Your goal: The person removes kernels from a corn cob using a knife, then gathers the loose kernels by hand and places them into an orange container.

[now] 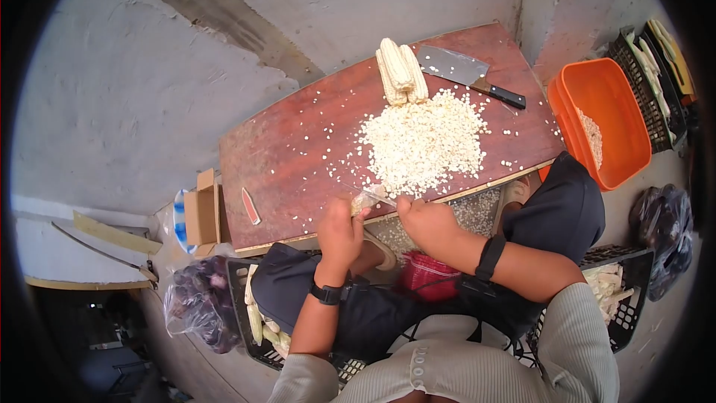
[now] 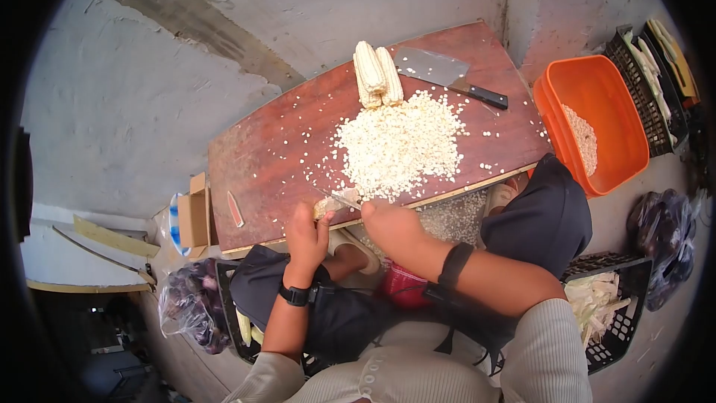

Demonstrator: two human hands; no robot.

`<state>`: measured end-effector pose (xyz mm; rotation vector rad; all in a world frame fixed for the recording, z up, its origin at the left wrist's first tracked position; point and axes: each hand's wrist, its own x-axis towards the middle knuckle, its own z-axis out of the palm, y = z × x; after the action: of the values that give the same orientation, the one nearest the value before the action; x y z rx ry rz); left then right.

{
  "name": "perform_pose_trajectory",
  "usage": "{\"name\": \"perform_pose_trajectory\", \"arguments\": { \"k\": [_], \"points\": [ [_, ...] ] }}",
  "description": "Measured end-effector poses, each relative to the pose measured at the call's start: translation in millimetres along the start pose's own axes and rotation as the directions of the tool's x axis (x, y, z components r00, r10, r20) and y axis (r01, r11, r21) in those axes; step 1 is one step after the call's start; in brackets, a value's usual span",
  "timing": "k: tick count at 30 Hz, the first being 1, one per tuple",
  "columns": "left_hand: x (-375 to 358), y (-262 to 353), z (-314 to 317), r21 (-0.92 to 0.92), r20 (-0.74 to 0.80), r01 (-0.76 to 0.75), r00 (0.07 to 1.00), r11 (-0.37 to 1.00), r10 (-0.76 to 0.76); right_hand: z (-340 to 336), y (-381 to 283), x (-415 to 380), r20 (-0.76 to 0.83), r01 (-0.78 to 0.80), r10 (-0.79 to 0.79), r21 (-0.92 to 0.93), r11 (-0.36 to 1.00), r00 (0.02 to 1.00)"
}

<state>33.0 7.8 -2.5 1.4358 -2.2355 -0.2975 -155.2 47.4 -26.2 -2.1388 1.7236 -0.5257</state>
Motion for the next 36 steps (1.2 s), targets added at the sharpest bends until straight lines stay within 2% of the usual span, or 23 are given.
{"name": "perform_pose_trajectory", "arguments": {
  "k": [1,4,7,10,11,14,15,18,19,22,23,25,27,28,29,30,32,33,36],
  "points": [
    [-1,1,1,0.013,0.015,-0.006,1.0,1.0,0.006,0,-1,-1,0.011,-0.022,0.022,-0.02,1.0,1.0],
    [5,7,-1,0.027,0.036,-0.004,0.999,1.0,0.003,11,8,1,-0.121,0.083,-0.089,-0.056,0.995,0.989],
    [10,22,-2,0.085,0.132,-0.158,0.98,0.984,0.146,31,18,16,0.07,-0.102,0.102,0.004,0.995,0.992],
    [8,33,5,0.106,0.138,-0.237,0.965,0.966,0.221,49,38,29,0.151,-0.099,0.089,0.063,0.993,0.985],
    [7,26,9,0.083,0.085,-0.237,0.969,0.968,0.23,55,42,32,0.153,-0.103,0.092,0.061,0.993,0.984],
    [8,8,5,0.04,0.022,-0.051,0.998,0.998,0.05,55,45,36,0.207,-0.108,0.095,0.056,0.993,0.974],
    [10,1,0,0.061,0.053,0.03,0.998,0.998,-0.033,50,47,37,0.239,-0.113,0.096,0.057,0.992,0.966],
    [11,-18,3,-0.191,-0.065,0.248,0.962,0.95,-0.264,37,46,45,0.249,-0.179,0.147,0.11,0.978,0.957],
    [12,-19,-2,-0.246,-0.006,0.349,0.932,0.904,-0.362,32,46,46,0.24,-0.209,0.173,0.135,0.968,0.955],
    [17,-17,-16,-0.488,-0.147,0.391,0.844,0.78,-0.515,14,44,44,0.071,-0.19,0.178,0.231,0.954,0.981],
    [17,-23,-23,-0.559,-0.153,0.373,0.831,0.74,-0.535,11,42,43,0.081,-0.213,0.199,0.26,0.942,0.977],
    [18,-26,-35,-0.754,-0.112,0.37,0.741,0.542,-0.662,8,40,41,0.102,-0.254,0.233,0.318,0.914,0.967],
    [21,-30,-45,-0.887,-0.02,0.338,0.651,0.314,-0.759,10,37,35,0.146,-0.217,0.175,0.356,0.909,0.974],
    [20,-34,-48,-0.929,0.037,0.295,0.678,0.225,-0.734,11,35,32,0.165,-0.199,0.146,0.374,0.906,0.975],
    [19,-38,-51,-0.959,0.089,0.252,0.708,0.132,-0.701,11,33,31,0.279,-0.218,0.116,0.367,0.904,0.953],
    [18,-40,-52,-0.977,0.135,0.21,0.74,0.036,-0.659,15,33,28,0.289,-0.145,0.042,0.344,0.928,0.956],
    [16,-44,-50,-0.978,0.192,0.197,0.753,-0.063,-0.629,28,34,22,0.314,0.004,-0.103,0.299,0.954,0.944],
    [16,-45,-49,-0.975,0.219,0.191,0.762,-0.111,-0.609,27,31,22,0.375,-0.037,-0.072,0.276,0.961,0.924],
    [15,-39,-52,-0.945,0.307,0.179,0.774,-0.273,-0.554,36,37,20,0.368,0.034,-0.1,0.182,0.983,0.925]
  ]
}}
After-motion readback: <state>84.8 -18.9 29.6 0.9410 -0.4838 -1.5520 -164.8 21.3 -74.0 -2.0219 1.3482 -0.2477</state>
